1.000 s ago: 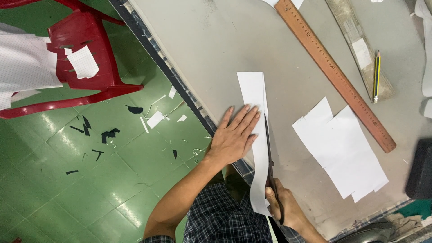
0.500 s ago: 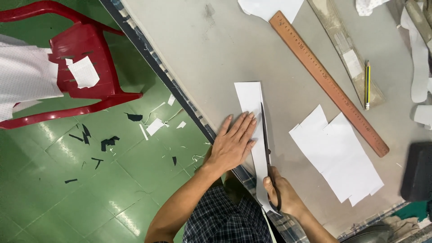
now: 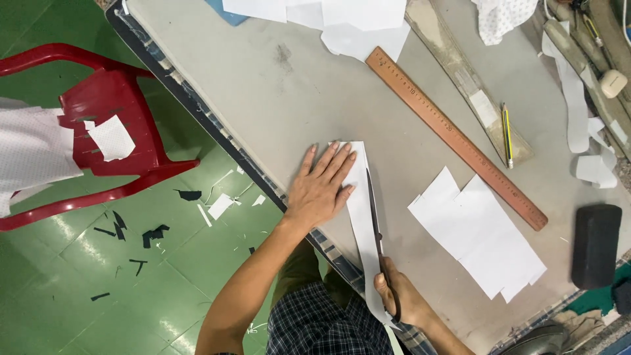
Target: The person cuts a long strip of white paper into smaller pieces using scissors. They then fold the cut pieces and use an iron to press them flat on the table.
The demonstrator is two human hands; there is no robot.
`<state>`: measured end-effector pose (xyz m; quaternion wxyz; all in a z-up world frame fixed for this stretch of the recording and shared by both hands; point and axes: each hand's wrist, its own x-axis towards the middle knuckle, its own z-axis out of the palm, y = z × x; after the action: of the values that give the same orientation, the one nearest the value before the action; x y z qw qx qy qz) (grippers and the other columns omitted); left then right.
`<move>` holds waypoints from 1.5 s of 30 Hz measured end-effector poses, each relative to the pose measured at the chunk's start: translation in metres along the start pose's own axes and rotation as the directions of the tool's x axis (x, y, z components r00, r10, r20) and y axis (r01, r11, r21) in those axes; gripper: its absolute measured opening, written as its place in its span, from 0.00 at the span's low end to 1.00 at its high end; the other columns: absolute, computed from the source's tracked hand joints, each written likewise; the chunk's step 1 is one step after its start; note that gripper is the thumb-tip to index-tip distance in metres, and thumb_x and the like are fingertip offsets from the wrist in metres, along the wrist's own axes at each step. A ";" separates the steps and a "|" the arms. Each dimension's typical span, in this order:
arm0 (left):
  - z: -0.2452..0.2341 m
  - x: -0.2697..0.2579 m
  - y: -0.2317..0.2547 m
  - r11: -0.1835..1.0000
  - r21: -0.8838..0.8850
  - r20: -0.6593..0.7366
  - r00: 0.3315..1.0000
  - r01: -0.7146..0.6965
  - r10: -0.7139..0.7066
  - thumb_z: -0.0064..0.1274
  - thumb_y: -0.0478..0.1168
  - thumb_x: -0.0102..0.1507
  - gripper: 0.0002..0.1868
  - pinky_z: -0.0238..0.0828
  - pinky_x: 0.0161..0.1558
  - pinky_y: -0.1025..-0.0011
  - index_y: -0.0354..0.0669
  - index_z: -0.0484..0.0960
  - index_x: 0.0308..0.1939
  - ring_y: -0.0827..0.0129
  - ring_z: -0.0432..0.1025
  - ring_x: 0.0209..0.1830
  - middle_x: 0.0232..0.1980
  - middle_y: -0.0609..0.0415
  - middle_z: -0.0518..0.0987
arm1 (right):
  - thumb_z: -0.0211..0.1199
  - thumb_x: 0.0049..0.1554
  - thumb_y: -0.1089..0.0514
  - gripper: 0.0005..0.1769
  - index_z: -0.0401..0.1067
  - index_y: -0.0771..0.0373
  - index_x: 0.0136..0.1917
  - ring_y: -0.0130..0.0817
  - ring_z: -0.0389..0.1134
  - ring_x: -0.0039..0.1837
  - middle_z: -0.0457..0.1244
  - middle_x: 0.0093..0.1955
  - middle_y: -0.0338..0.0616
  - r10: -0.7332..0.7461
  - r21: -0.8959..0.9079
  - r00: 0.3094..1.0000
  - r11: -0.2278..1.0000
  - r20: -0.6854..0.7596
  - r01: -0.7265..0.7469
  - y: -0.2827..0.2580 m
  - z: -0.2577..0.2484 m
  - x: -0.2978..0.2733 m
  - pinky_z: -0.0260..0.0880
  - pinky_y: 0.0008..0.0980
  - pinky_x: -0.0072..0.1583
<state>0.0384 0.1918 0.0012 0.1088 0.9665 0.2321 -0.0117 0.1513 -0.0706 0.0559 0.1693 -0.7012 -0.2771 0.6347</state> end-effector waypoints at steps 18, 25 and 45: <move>-0.001 0.002 -0.002 1.000 0.027 0.004 1.000 -0.003 0.003 0.19 0.60 0.74 0.34 0.26 0.81 0.52 0.51 0.49 0.82 0.65 0.39 0.85 0.85 0.59 0.47 | 0.36 0.57 0.26 0.42 0.65 0.61 0.63 0.33 0.60 0.33 0.57 0.29 0.41 0.027 -0.033 0.997 0.999 -0.071 -0.029 -0.018 -0.001 0.002 0.57 0.37 0.38; -0.002 0.003 -0.002 0.999 0.051 0.026 1.000 -0.005 0.004 0.16 0.60 0.74 0.35 0.21 0.81 0.53 0.52 0.47 0.82 0.66 0.36 0.85 0.85 0.59 0.45 | 0.38 0.58 0.27 0.36 0.66 0.60 0.52 0.30 0.58 0.32 0.56 0.28 0.37 0.042 -0.025 0.995 0.999 -0.088 -0.045 -0.027 0.001 0.002 0.57 0.36 0.37; -0.004 0.003 -0.002 0.998 0.067 0.021 1.000 -0.004 0.002 0.17 0.61 0.74 0.35 0.22 0.81 0.52 0.51 0.47 0.82 0.66 0.36 0.85 0.85 0.59 0.45 | 0.37 0.53 0.25 0.47 0.58 0.59 0.71 0.34 0.71 0.31 0.65 0.29 0.43 0.124 0.017 0.991 0.992 0.046 -0.125 -0.046 -0.017 0.006 0.74 0.33 0.37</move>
<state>0.0403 0.1956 0.0040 0.0787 0.9698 0.2289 -0.0294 0.1608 -0.0288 0.0804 0.1301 -0.7008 -0.2305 0.6625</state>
